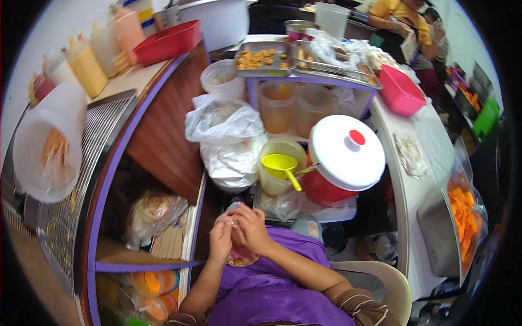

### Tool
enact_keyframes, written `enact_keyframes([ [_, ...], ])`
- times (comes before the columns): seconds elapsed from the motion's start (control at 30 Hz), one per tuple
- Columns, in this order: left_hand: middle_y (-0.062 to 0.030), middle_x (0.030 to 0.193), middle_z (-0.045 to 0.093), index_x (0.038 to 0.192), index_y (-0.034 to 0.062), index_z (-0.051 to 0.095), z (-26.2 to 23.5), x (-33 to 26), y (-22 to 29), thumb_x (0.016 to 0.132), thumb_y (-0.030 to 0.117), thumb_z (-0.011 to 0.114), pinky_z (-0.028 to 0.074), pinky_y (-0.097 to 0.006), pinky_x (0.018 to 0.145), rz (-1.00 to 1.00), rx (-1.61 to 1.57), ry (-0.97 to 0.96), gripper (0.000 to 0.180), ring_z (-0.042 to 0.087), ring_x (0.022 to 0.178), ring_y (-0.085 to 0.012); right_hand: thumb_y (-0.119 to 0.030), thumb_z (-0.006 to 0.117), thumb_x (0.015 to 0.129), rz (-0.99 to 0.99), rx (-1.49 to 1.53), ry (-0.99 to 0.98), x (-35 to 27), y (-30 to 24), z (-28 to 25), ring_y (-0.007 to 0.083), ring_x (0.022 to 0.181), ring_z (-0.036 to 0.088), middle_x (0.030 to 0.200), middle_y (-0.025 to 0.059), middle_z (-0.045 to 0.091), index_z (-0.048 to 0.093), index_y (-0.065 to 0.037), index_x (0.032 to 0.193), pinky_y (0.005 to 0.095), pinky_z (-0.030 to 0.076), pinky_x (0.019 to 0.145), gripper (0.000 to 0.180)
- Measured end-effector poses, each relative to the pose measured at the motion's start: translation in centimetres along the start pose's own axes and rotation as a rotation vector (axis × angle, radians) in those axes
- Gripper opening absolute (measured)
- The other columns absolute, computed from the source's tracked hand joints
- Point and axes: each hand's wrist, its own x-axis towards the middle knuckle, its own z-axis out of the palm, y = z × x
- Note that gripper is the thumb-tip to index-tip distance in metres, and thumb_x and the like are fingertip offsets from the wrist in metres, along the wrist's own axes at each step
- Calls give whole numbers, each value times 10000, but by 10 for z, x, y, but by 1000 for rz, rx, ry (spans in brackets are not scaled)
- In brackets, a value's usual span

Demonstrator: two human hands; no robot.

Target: The person assembles food items by filling pink cone-shaped wrappers with a liquid mixture. They use a yellow funnel to pour the liquid from a container into the cone and a metal ladle to scoop more liquid into the funnel. The person repeats this process, filling multiple cones and placing them on a metal tray.

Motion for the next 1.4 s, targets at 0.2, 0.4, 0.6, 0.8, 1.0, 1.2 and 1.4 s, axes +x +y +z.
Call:
enact_keyframes([
  [0.2,-129,1016,551,848,-14,581,0,0,2,820,9,527,365,-333,917,-17,-227,65,65,508,1018,-218,-107,555,764,-33,-108,4,3,-3,1,235,1137,438,1103,87,516,550,-77,865,474,262,902,105],
  [0.4,-96,941,554,795,20,573,-10,3,20,818,35,548,311,-364,956,23,-32,-37,36,482,1059,-251,-141,617,639,-13,-478,259,182,87,-185,329,820,563,866,130,589,604,-82,784,406,446,712,157],
  [0.6,-121,902,596,762,-17,585,-13,14,21,798,30,563,398,-331,883,29,131,-217,63,562,916,-214,-404,490,798,818,-1078,723,280,191,-354,347,948,537,1038,179,570,636,-58,958,421,433,784,408],
  [0.8,-102,905,597,731,13,572,-11,37,55,814,57,543,413,-305,810,0,165,-439,98,556,868,-207,-284,562,786,488,-235,769,356,257,-435,203,581,586,676,126,610,626,-16,726,331,447,552,283],
  [1.0,-120,932,585,755,15,572,-26,43,50,823,47,528,409,-330,838,-203,65,-475,87,557,871,-221,-103,494,829,317,-460,463,420,231,-441,183,821,525,947,82,559,414,-32,1221,303,424,663,406],
  [1.2,-124,932,584,753,8,565,-28,56,43,822,19,514,373,-375,901,-215,-22,-539,87,552,910,-235,-140,479,758,-38,-1291,-229,470,248,-403,361,771,586,784,192,608,604,-5,752,425,458,692,184],
  [1.4,-126,941,581,758,10,556,-31,52,49,837,32,507,372,-365,898,-293,-37,-458,95,540,955,-248,-210,502,784,-242,-1596,13,442,167,-299,193,768,628,850,97,640,654,-93,806,344,496,619,193],
])
